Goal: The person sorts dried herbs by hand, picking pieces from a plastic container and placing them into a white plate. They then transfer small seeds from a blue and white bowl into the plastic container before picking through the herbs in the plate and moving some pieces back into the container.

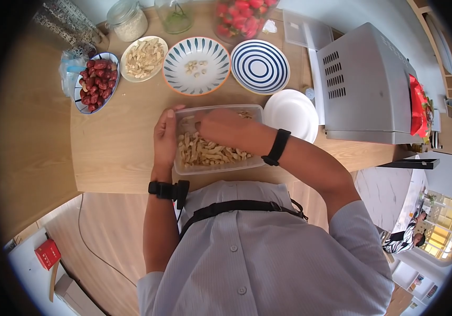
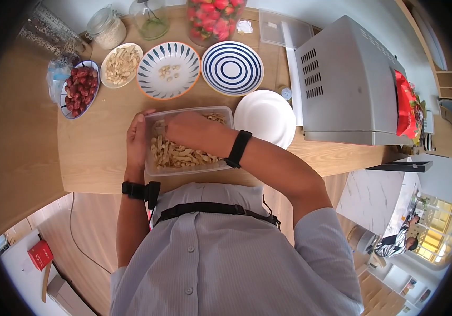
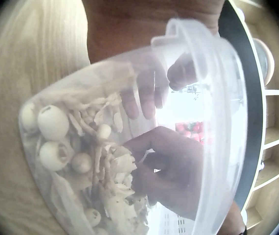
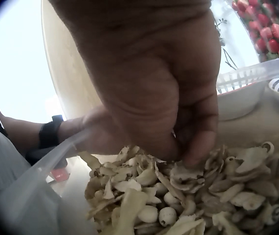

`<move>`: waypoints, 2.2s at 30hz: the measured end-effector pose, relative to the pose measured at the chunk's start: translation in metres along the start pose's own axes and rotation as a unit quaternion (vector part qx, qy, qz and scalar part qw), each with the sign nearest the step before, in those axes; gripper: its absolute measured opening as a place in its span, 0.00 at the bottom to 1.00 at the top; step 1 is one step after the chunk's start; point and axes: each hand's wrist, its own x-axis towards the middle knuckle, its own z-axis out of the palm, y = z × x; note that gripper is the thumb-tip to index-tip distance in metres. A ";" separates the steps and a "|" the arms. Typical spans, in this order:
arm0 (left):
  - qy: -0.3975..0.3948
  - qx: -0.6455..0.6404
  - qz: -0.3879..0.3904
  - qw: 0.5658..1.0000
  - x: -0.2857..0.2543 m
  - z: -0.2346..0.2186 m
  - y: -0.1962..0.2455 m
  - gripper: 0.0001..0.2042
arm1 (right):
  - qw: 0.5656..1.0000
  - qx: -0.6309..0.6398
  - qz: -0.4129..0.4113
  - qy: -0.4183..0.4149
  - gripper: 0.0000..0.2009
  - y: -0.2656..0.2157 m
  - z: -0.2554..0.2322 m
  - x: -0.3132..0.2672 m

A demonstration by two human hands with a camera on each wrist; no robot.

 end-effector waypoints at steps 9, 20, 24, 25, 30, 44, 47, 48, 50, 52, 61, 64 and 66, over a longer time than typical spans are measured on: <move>-0.003 -0.010 0.002 1.000 0.003 -0.003 -0.007 0.21 | 0.942 0.263 0.047 0.202 0.09 0.005 -0.063 0.011; -0.008 0.016 -0.021 1.000 -0.001 -0.001 0.003 0.21 | 0.953 0.110 0.190 0.209 0.10 0.061 -0.043 0.034; -0.005 -0.010 0.007 1.000 0.002 0.000 -0.004 0.22 | 0.985 0.127 0.109 0.053 0.08 -0.005 -0.049 0.021; -0.006 -0.007 -0.001 1.000 0.001 -0.001 -0.002 0.22 | 0.989 0.109 0.096 -0.033 0.07 -0.014 -0.045 0.020; -0.008 0.001 -0.018 1.000 0.002 -0.002 0.000 0.22 | 0.984 0.158 0.080 0.007 0.06 -0.022 0.008 0.024; -0.017 -0.026 -0.016 0.999 0.002 -0.003 -0.003 0.22 | 0.995 0.096 0.034 0.010 0.05 -0.017 0.025 0.019; -0.006 0.012 -0.016 1.000 0.002 -0.004 -0.002 0.22 | 0.998 0.052 0.043 -0.013 0.05 -0.015 0.020 0.018; -0.007 0.007 -0.011 1.000 0.002 -0.004 -0.003 0.22 | 0.998 0.047 0.044 -0.006 0.05 -0.014 0.020 0.019; -0.011 -0.005 0.001 1.000 0.003 -0.003 -0.003 0.22 | 0.998 0.046 0.040 -0.002 0.05 -0.012 0.021 0.020; -0.011 -0.010 -0.004 1.000 0.002 0.000 0.000 0.22 | 0.998 0.055 0.025 -0.008 0.05 -0.012 0.025 0.024; -0.007 0.012 0.011 1.000 0.004 -0.003 -0.004 0.22 | 0.999 0.051 0.007 0.002 0.04 -0.014 0.032 0.026; -0.013 0.002 -0.004 1.000 0.002 -0.004 -0.001 0.21 | 0.993 0.095 0.009 0.064 0.03 -0.012 0.041 0.023; -0.014 -0.011 -0.013 1.000 0.001 -0.003 0.000 0.21 | 0.968 0.241 0.022 0.065 0.03 -0.011 0.009 0.015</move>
